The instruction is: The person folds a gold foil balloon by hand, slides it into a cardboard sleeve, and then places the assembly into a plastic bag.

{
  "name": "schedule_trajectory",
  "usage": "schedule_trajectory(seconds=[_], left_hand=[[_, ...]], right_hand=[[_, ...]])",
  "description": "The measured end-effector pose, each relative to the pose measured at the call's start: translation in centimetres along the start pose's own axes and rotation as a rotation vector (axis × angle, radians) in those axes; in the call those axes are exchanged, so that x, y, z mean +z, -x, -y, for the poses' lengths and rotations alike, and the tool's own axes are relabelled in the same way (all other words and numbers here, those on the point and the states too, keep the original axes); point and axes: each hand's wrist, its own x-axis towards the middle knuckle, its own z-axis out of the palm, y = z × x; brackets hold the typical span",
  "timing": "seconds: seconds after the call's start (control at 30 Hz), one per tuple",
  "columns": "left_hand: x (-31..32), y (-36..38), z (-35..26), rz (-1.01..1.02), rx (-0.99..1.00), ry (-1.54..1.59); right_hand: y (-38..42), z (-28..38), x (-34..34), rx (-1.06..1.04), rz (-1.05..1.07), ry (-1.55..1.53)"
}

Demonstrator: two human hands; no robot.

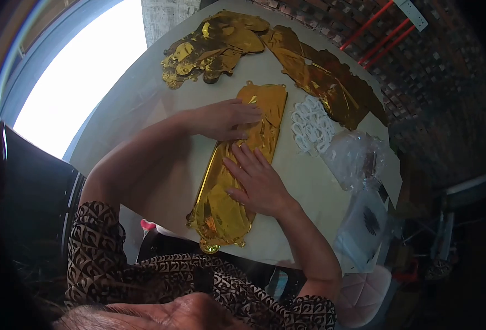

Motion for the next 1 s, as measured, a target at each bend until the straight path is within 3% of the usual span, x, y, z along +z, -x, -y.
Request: schedule_trajectory(seconds=[0.1,0.17,0.47,0.67,1.0], left_hand=[[-1.1,-0.7,-0.9,-0.026,-0.066,-0.082],[-0.7,-2.0,-0.7,-0.052,0.056,-0.231],[3.3,-1.9,1.0,0.037,0.062,-0.199],[3.0,-1.8,0.8,0.052,0.059,-0.193],[2.5,-1.6,0.6,0.060,0.046,-0.138]], right_hand=[[-0.1,0.1,0.0,-0.002,0.000,0.001],[0.0,0.0,0.0,0.005,-0.008,0.001],[0.1,0.2,-0.6,-0.004,-0.015,-0.015],[-0.9,1.1,-2.7,-0.173,-0.046,-0.078],[-1.4,5.1,-0.7,-0.255,0.165,-0.148]])
